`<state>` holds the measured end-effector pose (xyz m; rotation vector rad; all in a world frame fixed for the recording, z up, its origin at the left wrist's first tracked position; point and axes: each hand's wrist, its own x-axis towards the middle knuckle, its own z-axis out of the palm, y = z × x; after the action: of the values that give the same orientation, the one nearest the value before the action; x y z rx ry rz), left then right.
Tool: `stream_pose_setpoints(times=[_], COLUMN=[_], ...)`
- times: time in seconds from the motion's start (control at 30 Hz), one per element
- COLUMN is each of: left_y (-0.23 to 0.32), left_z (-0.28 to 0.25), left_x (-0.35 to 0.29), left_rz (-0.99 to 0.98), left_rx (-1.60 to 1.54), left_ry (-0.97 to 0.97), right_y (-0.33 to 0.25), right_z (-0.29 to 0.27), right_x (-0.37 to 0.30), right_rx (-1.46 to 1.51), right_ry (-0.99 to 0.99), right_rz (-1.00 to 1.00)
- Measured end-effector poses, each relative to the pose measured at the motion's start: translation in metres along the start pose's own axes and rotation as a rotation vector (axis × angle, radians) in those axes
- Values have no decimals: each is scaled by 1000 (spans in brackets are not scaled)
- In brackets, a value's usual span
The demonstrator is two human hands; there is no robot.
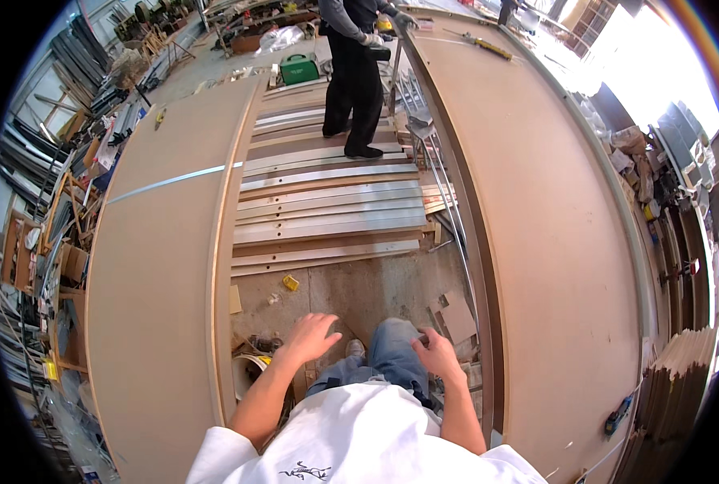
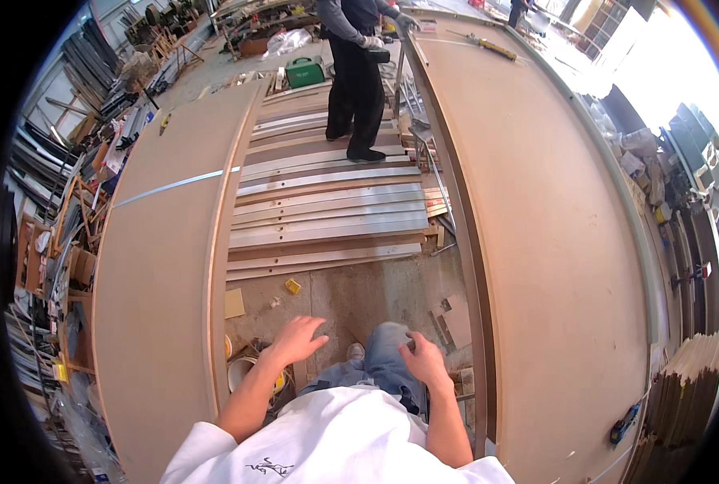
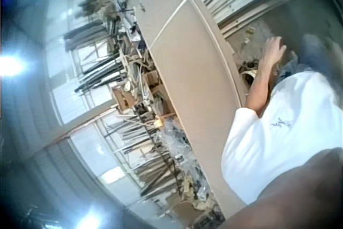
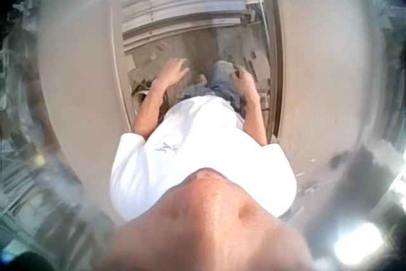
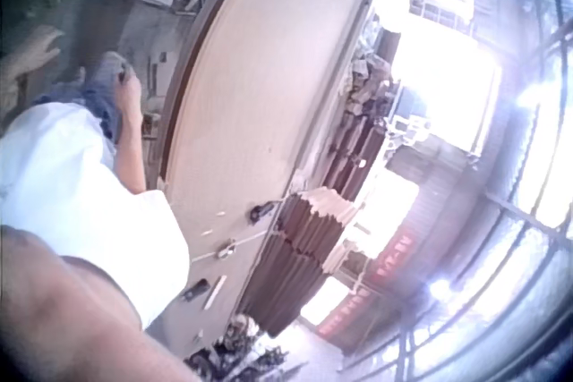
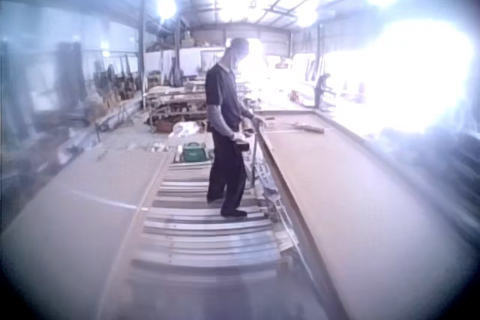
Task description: The person assembles a large wooden panel by applying adhesive to its edges and attaching thin wooden strips. They use a nail gun to secure the strips in place. The person handles the panel and strips, applying glue and fastening them together.
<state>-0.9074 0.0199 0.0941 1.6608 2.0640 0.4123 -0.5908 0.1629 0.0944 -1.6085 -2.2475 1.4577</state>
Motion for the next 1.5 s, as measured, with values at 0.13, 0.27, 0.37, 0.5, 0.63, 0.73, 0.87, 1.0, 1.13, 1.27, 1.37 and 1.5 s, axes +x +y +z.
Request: stream_pose_setpoints(times=[0.13,0.27,0.37,0.5,0.63,0.73,0.87,1.0,1.13,1.27,1.37,1.5], left_y=[-2,-30,-41,-50,-74,-119,-170,-213,-226,-216,-233,-237], left_z=[-8,15,23,5,-3,18,71,130,162,182,171,188], left_x=[103,183,230,300,382,453,540,629,717,719,723,705], left_rz=[1,-101,-190,-163,-275,-441,-530,-285,-134,-284,-305,-358], left_rx=[-14,-47,-40,-183,-421,-497,-418,-306,-328,-509,-460,-466], left_ry=[-192,-257,-289,-282,-71,-73,-244,-256,-749,-390,-643,-707], right_y=[-2,-14,-25,-72,-49,-31,14,36,39,68,72,113], right_z=[3,-4,-3,-17,1,13,15,30,59,130,182,211], right_x=[74,191,317,489,629,709,771,832,904,932,916,885], right_rx=[95,82,222,496,357,223,72,220,-12,148,69,-92], right_ry=[-72,-191,-48,-126,-183,-333,-433,-331,-385,-277,-493,-901], right_rz=[111,141,147,400,298,315,409,498,605,650,555,358])
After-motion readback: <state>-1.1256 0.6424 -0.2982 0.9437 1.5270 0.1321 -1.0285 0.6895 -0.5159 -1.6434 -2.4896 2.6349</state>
